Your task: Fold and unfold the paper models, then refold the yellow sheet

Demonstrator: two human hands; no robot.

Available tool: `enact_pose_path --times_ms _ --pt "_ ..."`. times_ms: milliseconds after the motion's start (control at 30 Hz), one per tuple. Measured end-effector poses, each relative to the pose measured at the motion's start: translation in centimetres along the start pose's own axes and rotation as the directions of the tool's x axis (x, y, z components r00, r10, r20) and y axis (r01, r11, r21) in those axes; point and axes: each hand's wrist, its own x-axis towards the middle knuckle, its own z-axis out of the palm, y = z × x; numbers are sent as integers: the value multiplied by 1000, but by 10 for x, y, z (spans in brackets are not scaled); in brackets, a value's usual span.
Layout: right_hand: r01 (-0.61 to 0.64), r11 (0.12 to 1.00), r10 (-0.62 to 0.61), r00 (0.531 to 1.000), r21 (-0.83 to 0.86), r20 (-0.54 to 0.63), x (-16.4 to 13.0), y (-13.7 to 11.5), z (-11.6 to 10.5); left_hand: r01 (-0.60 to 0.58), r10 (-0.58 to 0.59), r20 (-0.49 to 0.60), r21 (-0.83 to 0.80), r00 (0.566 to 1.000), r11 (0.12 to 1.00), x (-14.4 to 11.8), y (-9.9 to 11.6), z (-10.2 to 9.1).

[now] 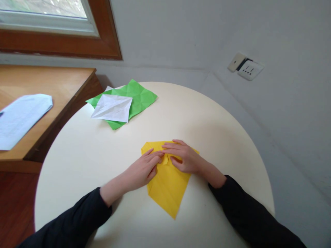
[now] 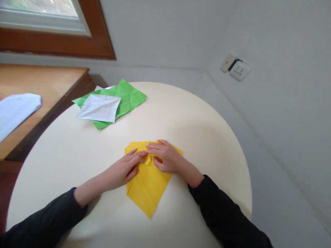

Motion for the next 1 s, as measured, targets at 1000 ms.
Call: enact_pose_path --times_ms 1000 --pt "-16 999 16 1000 27 17 -1 6 11 9 -9 -9 -62 1000 998 4 1 -3"
